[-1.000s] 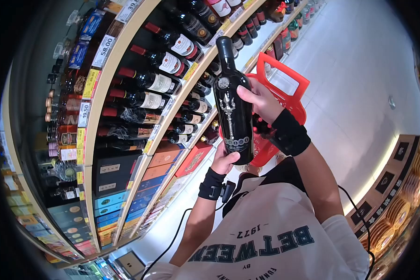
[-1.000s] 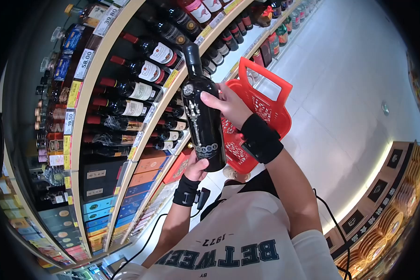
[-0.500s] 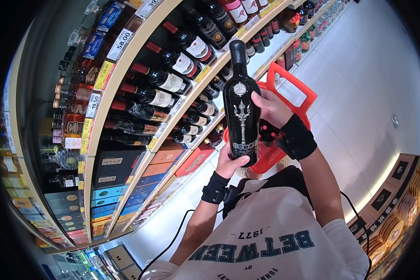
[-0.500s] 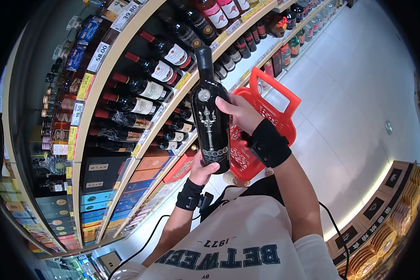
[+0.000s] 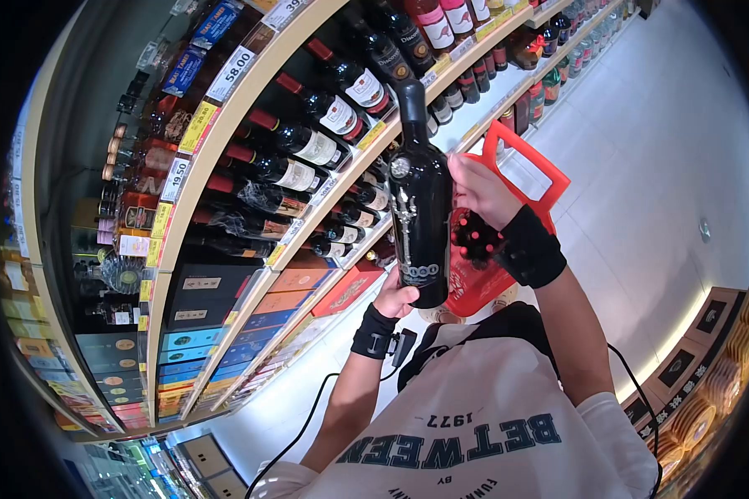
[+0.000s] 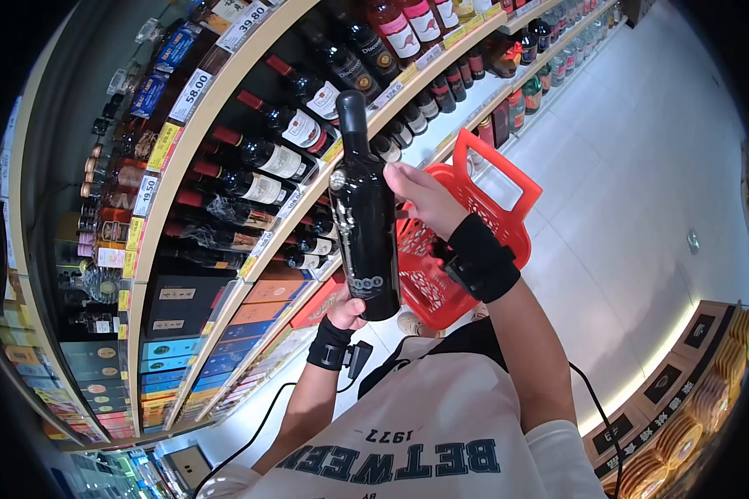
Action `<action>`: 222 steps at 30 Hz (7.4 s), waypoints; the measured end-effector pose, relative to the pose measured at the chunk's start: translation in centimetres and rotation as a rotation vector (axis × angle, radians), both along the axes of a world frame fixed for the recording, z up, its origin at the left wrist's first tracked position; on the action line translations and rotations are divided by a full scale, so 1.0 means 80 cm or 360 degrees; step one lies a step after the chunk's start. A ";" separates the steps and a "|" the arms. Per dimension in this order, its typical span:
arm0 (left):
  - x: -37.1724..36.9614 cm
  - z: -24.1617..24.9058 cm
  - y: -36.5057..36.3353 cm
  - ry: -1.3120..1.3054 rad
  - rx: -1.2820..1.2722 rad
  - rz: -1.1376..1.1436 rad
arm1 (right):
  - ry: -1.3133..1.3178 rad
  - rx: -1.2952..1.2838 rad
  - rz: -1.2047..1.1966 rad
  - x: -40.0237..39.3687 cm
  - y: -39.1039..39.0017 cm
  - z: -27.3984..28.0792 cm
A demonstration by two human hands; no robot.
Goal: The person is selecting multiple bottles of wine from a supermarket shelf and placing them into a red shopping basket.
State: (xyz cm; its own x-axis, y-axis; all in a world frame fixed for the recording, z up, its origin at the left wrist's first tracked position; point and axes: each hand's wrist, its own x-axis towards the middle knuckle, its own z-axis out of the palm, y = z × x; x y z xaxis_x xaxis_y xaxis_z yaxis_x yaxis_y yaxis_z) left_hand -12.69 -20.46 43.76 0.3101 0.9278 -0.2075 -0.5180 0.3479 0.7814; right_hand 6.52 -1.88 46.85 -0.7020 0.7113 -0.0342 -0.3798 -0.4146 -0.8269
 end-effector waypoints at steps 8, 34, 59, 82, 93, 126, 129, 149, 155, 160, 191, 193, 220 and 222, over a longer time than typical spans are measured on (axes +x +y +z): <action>-0.002 -0.011 -0.012 0.0489 0.0134 0.0088 | -0.0275 0.0299 0.0156 0.010 0.018 0.080; -0.094 -0.153 -0.027 0.1257 0.0133 -0.0335 | -0.0907 -0.0120 -0.0069 0.020 -0.098 -0.071; -0.058 -0.428 -0.019 0.1653 0.0204 -0.0591 | -0.1556 0.0105 -0.0384 0.013 -0.202 -0.345; -0.140 -0.569 0.044 0.2436 0.0498 -0.0415 | -0.1723 0.0731 -0.0117 -0.091 -0.156 -0.550; -0.140 -0.586 0.037 0.2388 0.0630 -0.0033 | -0.1803 0.0475 -0.0367 -0.153 -0.134 -0.668; -0.137 -0.579 0.062 0.2627 0.0956 -0.0062 | -0.1763 0.0520 -0.0498 -0.247 -0.084 -0.870; -0.135 -0.584 0.064 0.2606 0.0977 -0.0010 | -0.1777 0.0527 -0.0456 -0.245 -0.076 -0.874; -0.137 -0.586 0.056 0.2692 0.1024 0.0019 | -0.1816 0.0157 -0.0311 -0.217 -0.096 -0.809; -0.130 -0.577 0.054 0.2737 0.0939 -0.0071 | -0.2033 0.0052 0.0068 -0.187 -0.109 -0.754; -0.134 -0.578 0.048 0.2717 0.0935 -0.0118 | -0.1980 0.0073 -0.0024 -0.180 -0.130 -0.752; -0.121 -0.555 0.033 0.2868 0.0630 -0.0372 | -0.1544 -0.0381 -0.0128 -0.070 -0.164 -0.724; -0.120 -0.556 0.033 0.2865 0.0628 -0.0341 | -0.1455 -0.0480 -0.0198 -0.073 -0.155 -0.700; -0.161 -0.446 0.064 0.1675 0.0154 0.1051 | -0.0980 0.1057 -0.0476 -0.312 0.070 -0.457; -0.167 -0.438 0.060 0.1613 0.0141 0.1075 | -0.1002 0.0946 -0.0362 -0.329 0.081 -0.428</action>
